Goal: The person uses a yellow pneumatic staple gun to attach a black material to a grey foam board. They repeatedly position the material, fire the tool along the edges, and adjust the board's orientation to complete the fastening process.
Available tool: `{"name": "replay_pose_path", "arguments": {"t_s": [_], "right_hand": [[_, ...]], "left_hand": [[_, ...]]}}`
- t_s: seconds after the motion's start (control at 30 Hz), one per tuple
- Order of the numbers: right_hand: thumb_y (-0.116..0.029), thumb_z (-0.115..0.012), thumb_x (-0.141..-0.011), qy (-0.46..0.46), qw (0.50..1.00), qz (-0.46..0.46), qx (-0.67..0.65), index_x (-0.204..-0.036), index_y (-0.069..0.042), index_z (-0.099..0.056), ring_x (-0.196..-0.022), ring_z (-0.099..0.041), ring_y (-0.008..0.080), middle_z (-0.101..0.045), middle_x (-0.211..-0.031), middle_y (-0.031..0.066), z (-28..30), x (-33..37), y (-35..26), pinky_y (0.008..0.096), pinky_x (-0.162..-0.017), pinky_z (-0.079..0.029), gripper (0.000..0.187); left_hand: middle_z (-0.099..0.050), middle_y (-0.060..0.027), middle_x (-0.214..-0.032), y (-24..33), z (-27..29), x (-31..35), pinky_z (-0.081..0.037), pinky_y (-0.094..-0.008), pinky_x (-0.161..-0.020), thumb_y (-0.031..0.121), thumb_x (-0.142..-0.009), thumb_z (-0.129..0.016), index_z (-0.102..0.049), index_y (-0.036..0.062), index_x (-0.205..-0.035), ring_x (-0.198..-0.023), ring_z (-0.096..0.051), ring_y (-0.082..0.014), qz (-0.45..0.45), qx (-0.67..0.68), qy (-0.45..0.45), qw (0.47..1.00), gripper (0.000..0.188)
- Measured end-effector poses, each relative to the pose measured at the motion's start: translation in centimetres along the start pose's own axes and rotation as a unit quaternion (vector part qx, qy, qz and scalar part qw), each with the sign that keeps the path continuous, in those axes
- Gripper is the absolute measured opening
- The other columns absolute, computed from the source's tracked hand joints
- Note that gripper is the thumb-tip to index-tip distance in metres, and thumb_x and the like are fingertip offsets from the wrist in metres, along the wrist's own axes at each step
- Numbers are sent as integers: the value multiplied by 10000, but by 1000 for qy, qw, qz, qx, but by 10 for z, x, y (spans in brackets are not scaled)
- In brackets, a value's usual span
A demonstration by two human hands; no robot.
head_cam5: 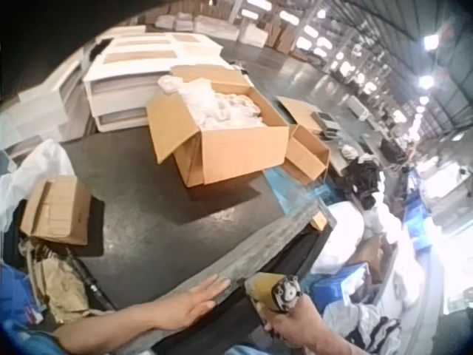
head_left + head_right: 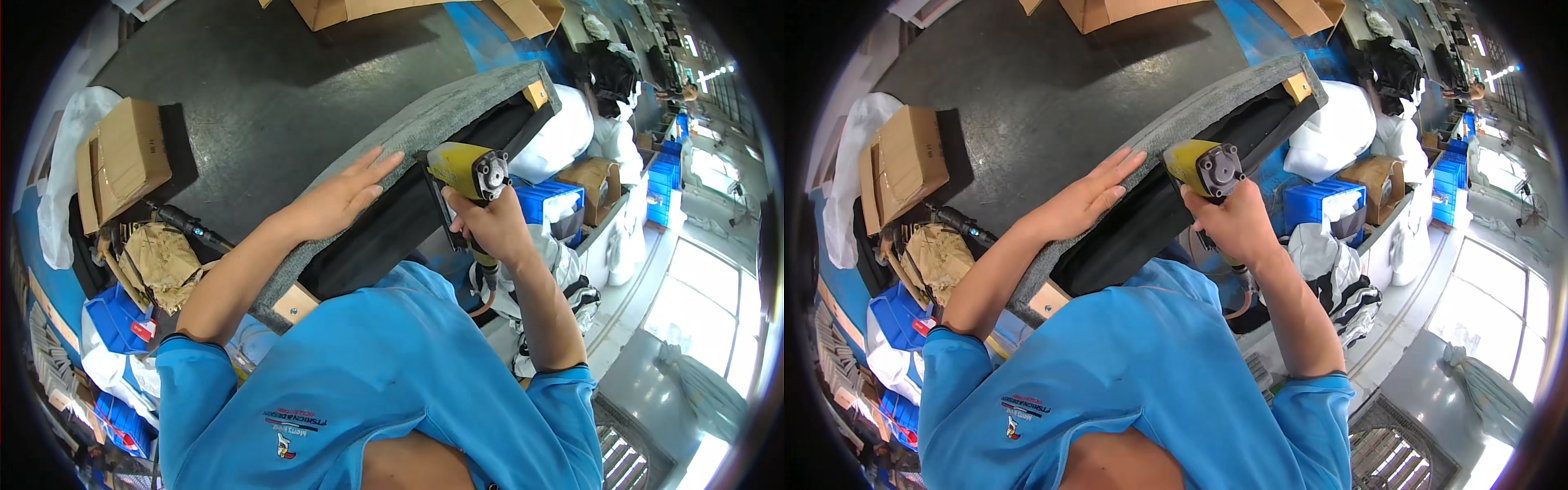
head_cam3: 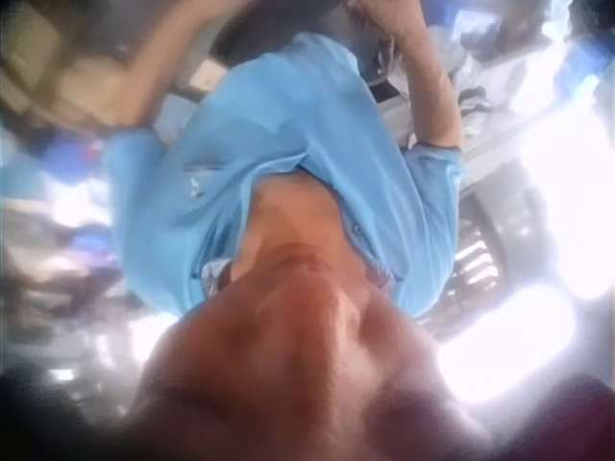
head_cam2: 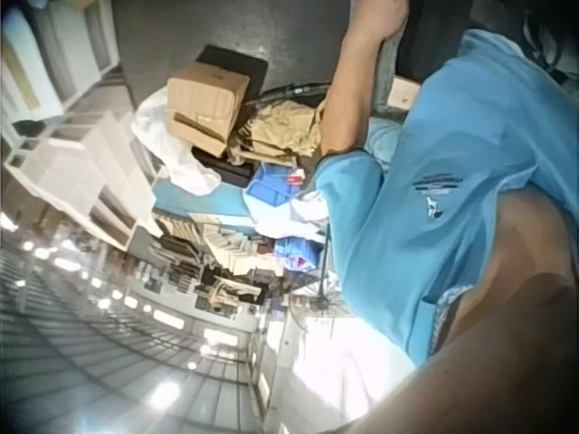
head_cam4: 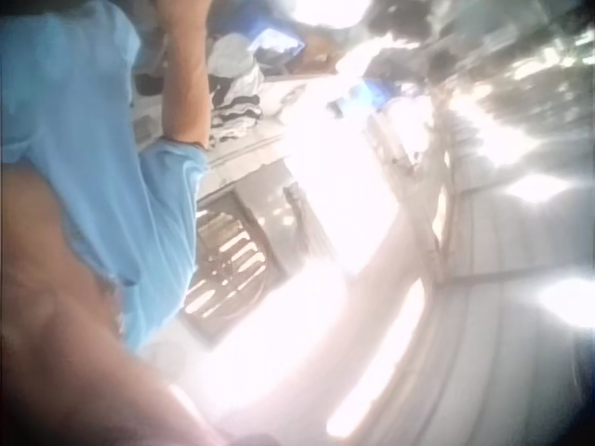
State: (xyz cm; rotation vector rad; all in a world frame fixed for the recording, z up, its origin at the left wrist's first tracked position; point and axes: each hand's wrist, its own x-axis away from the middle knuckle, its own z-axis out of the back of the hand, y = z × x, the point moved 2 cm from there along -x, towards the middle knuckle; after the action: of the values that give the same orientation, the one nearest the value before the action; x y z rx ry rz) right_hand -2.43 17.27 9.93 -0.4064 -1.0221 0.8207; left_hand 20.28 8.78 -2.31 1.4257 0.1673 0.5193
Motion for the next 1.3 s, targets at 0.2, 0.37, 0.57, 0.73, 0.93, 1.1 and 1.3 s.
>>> {"name": "replay_pose_path", "arguments": {"t_s": [0.2, 0.37, 0.57, 0.73, 0.93, 1.1, 1.3], "right_hand": [[-171, -748, -957, -35, 999, 12, -7, -1031, 32, -729, -649, -657, 101, -703, -779, 25, -12, 8, -7, 309, -605, -536, 217], [-163, -750, -953, -22, 1000, 0, -12, -1026, 27, -723, -654, -657, 101, -715, -798, 30, -28, 19, -8, 303, -609, -537, 206], [-126, -747, -928, -44, 999, 23, -2, -1036, 24, -720, -755, -691, 110, -739, -824, 58, -50, 34, -4, 308, -691, -559, 187], [-118, -767, -895, -43, 993, 109, 11, -1055, 22, -709, -791, -723, 183, -760, -880, 119, -67, 42, 6, 325, -741, -571, 220], [-131, -787, -910, -41, 996, 76, -38, -1061, 41, -707, -850, -759, 205, -775, -920, 139, -70, 47, 7, 336, -777, -578, 242], [-201, -776, -951, -89, 995, 48, -8, -1047, 44, -731, -689, -718, 156, -762, -829, 109, -42, 31, 12, 318, -673, -570, 268], [-223, -757, -984, -104, 988, 82, -80, -1095, 55, -713, -588, -654, 100, -718, -811, 57, -46, 29, 2, 271, -550, -521, 303]], "left_hand": [[-259, -255, -1714, 10, -4, 6, -423, -464, -1195, 166, -1099, -518, -545, 247, -1541, -1479, -445, -452, -21, -89, 37, 995, 450], [-325, -276, -1678, 3, -7, 10, -488, -462, -1114, 96, -1054, -574, -433, 129, -1517, -1347, -575, -467, -32, -71, 59, 995, 485], [-384, -311, -1619, -4, -9, 7, -467, -468, -1132, -7, -954, -682, -170, 84, -1558, -1410, -534, -426, 4, -34, 62, 997, 798], [-367, -276, -1630, 7, -6, 10, -422, -462, -1197, -35, -869, -760, -72, 103, -1643, -1496, -435, -415, -36, -31, 53, 997, 1045], [-370, -237, -1654, -9, 0, 53, -328, -409, -1256, 143, -926, -794, -73, 126, -1707, -1542, -385, -334, -75, 19, 44, 996, 1063], [-492, -140, -1596, -66, 5, 94, -290, -382, -1265, 533, -1105, -467, -390, 94, -1634, -1528, -398, -261, 165, 241, 34, 956, 692], [-399, -108, -1677, -113, 0, 73, -273, -389, -1278, 560, -1132, -374, -356, 104, -1660, -1542, -370, -240, 203, 188, 27, 960, 699]]}}
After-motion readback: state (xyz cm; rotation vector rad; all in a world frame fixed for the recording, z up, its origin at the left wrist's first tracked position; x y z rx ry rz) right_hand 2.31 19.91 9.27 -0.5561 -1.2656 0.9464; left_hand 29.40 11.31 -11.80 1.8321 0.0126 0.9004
